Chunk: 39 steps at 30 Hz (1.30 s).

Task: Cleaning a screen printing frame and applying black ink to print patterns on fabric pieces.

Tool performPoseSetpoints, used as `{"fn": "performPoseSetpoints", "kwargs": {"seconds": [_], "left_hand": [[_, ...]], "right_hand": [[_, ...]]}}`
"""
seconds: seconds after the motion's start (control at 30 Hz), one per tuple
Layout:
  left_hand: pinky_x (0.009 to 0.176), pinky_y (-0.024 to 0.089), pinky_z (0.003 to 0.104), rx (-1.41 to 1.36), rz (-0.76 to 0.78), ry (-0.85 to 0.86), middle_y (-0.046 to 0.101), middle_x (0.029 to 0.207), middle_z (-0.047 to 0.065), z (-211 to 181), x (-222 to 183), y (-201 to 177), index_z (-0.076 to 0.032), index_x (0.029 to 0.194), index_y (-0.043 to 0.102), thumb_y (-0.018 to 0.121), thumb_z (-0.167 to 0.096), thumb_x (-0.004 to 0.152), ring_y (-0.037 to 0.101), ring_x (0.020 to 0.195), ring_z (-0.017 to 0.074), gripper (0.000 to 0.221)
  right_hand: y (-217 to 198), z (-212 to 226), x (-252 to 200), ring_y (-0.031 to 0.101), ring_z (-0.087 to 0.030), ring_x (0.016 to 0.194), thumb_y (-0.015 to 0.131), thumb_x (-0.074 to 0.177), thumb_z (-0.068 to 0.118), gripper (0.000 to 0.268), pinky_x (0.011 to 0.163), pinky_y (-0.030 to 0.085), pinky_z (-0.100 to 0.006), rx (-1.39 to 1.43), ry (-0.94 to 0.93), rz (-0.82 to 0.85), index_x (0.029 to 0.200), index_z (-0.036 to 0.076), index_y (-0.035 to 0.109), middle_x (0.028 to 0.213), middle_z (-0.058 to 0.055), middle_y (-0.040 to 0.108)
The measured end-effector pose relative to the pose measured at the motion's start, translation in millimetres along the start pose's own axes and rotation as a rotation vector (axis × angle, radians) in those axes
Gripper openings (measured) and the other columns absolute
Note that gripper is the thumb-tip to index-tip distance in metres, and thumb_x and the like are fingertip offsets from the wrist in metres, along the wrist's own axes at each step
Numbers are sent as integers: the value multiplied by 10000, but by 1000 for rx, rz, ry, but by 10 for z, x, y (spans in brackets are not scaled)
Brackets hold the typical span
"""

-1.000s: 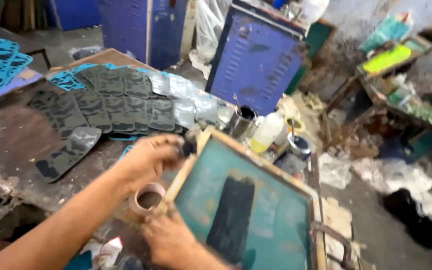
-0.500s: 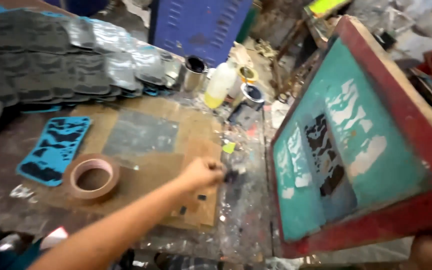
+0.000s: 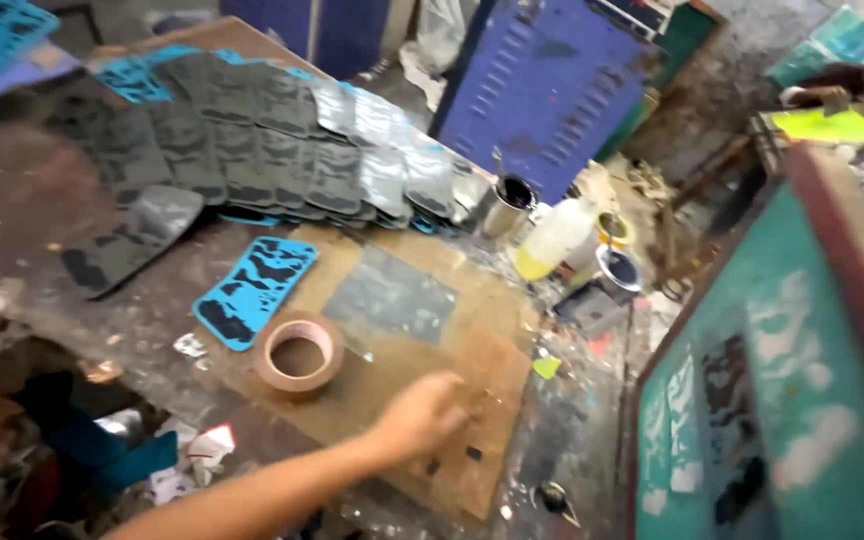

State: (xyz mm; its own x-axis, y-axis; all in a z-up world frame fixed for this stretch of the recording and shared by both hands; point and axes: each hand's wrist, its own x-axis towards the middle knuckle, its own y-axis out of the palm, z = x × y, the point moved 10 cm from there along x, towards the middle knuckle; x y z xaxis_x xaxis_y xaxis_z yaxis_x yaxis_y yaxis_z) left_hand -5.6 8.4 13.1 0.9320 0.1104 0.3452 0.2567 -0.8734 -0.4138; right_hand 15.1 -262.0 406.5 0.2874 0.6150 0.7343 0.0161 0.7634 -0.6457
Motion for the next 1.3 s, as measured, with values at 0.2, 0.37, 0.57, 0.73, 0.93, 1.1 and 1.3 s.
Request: {"fn": "performPoseSetpoints", "kwargs": {"seconds": [0.2, 0.37, 0.57, 0.73, 0.93, 1.1, 1.3], "left_hand": [[935, 524, 317, -124, -395, -149, 723, 1179, 92, 747, -210, -2006, -72, 1244, 655, 618, -215, 979, 673, 1064, 183, 303], [833, 509, 278, -336, -658, -258, 725, 1124, 66, 808, -566, -3061, -88, 1276, 657, 552, -185, 1074, 640, 981, 119, 248], [829, 535, 289, -324, -519, -348, 711, 1139, 81, 860, -613, -2893, -61, 1304, 627, 519, -185, 1074, 685, 999, 148, 283], [1012, 489, 488, 576, -526, -48, 586, 1368, 282, 713, -467, -2615, 57, 1405, 511, 641, -200, 938, 594, 1211, 446, 549], [1115, 429, 509, 874, -475, -17, 515, 1457, 282, 736, -292, -2383, 87, 1413, 469, 674, -284, 863, 519, 1329, 431, 694], [1122, 414, 526, 944, -377, -114, 504, 1505, 251, 780, -240, -2515, 54, 1447, 476, 661, -357, 902, 509, 1360, 407, 707], [1156, 397, 534, 1093, -329, -192, 484, 1576, 191, 863, -305, -2754, 7, 1495, 470, 614, -441, 918, 494, 1427, 356, 745]], "right_hand": [[2080, 1390, 200, 606, -348, 1206, 748, 773, 125, 267, 1079, 415, -548, -60, -45, 55, 1028, 124, 671, 1151, -74, 687], [3950, 1625, -253, 600, -308, 1194, 738, 816, 155, 157, 1075, 375, -585, -8, 32, 123, 926, 92, 646, 1051, -73, 659], [4695, 1516, -651, 596, -266, 1183, 720, 808, 158, 104, 1195, 322, -618, -9, 63, 221, 845, 74, 671, 986, -63, 650], [4643, 1570, -594, 587, -280, 1248, 731, 807, 145, 135, 1217, 324, -599, 17, 23, 224, 906, 77, 667, 1042, -63, 648], [4743, 1487, -700, 579, -291, 1251, 726, 799, 138, 135, 1176, 309, -598, 26, 75, 227, 905, 79, 666, 1082, -67, 658], [4782, 1453, -768, 585, -270, 1279, 712, 836, 155, 108, 1244, 300, -604, -25, 108, 219, 913, 96, 664, 1081, -43, 651], [4847, 1448, -813, 591, -256, 1302, 725, 792, 186, 162, 1260, 304, -618, -55, 95, 232, 931, 116, 680, 1069, -37, 650]]}}
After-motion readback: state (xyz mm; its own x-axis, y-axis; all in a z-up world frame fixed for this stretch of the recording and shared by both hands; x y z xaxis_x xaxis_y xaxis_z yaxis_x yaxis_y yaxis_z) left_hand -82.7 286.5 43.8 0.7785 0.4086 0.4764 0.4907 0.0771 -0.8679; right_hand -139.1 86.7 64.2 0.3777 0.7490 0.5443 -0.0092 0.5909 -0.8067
